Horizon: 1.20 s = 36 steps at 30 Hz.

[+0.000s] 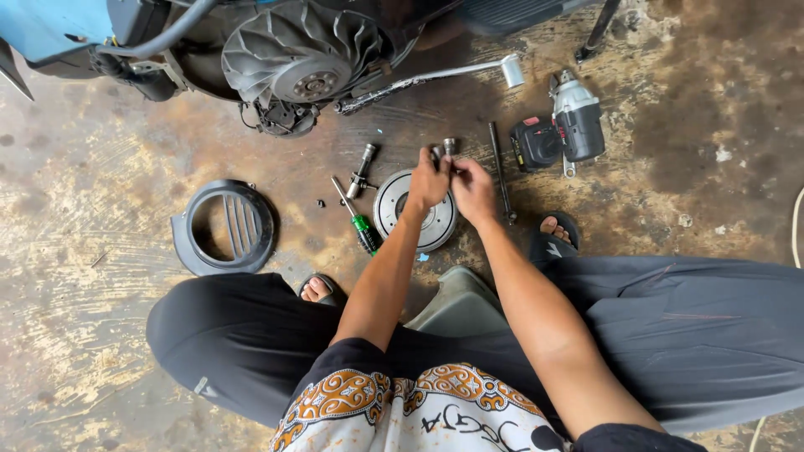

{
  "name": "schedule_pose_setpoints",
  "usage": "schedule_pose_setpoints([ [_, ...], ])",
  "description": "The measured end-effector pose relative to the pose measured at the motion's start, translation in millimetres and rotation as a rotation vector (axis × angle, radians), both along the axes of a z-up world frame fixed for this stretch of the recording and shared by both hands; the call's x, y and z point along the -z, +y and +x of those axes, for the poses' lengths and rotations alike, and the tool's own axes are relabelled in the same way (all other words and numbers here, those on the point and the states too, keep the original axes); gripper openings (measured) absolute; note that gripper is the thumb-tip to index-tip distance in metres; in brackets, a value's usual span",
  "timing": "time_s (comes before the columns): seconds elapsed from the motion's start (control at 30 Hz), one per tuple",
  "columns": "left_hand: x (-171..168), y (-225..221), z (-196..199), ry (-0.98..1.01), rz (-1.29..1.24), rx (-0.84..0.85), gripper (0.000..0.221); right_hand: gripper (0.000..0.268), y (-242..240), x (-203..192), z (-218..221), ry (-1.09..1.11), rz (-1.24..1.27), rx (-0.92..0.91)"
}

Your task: Repairing a scooter engine using an impact wrench and other hand tools

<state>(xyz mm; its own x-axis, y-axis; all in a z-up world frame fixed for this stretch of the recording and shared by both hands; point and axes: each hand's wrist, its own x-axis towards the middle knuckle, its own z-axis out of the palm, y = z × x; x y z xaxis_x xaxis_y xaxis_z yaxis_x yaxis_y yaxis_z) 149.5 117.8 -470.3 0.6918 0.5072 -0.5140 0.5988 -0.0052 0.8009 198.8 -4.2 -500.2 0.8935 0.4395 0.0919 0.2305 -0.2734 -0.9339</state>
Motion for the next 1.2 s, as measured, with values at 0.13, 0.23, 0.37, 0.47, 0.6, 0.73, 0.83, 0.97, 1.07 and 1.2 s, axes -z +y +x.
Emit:
schedule_pose_setpoints([
  [0.13, 18.1, -27.2, 1.0, -0.013, 0.021, -0.066, 0.045, 0.013, -62.9, 62.4, 59.4, -0.281, -0.144, 0.576],
  [0.23, 25.1, -45.4, -2.8, -0.006, 0.019, 0.018, 0.046, 0.083, -86.2, 71.3, 103.6, -0.044, -0.193, 0.951],
  [0.37, -3.3, -50.8, -2.7, 0.061, 0.085, 0.146, 0.043, 0.062, -58.6, 52.6, 134.6, -0.163, -0.086, 0.797],
  [0.47, -11.9, -44.9, -11.2, 0.082, 0.062, 0.087, 0.042, 0.056, -51.9, 70.7, 148.0, -0.067, -0.107, 0.867],
  [0.6, -34.4, -20.3, -18.2, 0.092, 0.053, 0.008, 0.046, 0.050, -38.3, 23.4, 127.9, -0.114, -0.037, 0.861],
  [0.73, -27.5, 15.8, -22.0, 0.118, 0.079, -0.034, 0.051, 0.053, -32.4, -29.2, 109.1, -0.206, 0.046, 0.834],
  [0.83, -26.9, 50.8, -20.7, 0.213, 0.237, 0.137, 0.059, 0.045, -22.6, -93.8, 81.4, -0.251, 0.064, 0.813],
  [0.97, -139.2, 73.5, -53.4, 0.248, 0.281, 0.412, 0.041, 0.012, 2.9, -192.4, 22.5, -0.251, 0.108, 0.527],
  [1.07, -194.1, 92.5, -82.1, 0.246, 0.295, 0.417, 0.034, 0.023, 26.9, -267.9, -27.8, -0.281, 0.075, 0.387],
  [1.2, -219.0, 106.4, -119.5, 0.106, 0.192, 0.140, 0.046, 0.042, 55.4, -308.1, -75.9, -0.177, 0.131, 0.173],
])
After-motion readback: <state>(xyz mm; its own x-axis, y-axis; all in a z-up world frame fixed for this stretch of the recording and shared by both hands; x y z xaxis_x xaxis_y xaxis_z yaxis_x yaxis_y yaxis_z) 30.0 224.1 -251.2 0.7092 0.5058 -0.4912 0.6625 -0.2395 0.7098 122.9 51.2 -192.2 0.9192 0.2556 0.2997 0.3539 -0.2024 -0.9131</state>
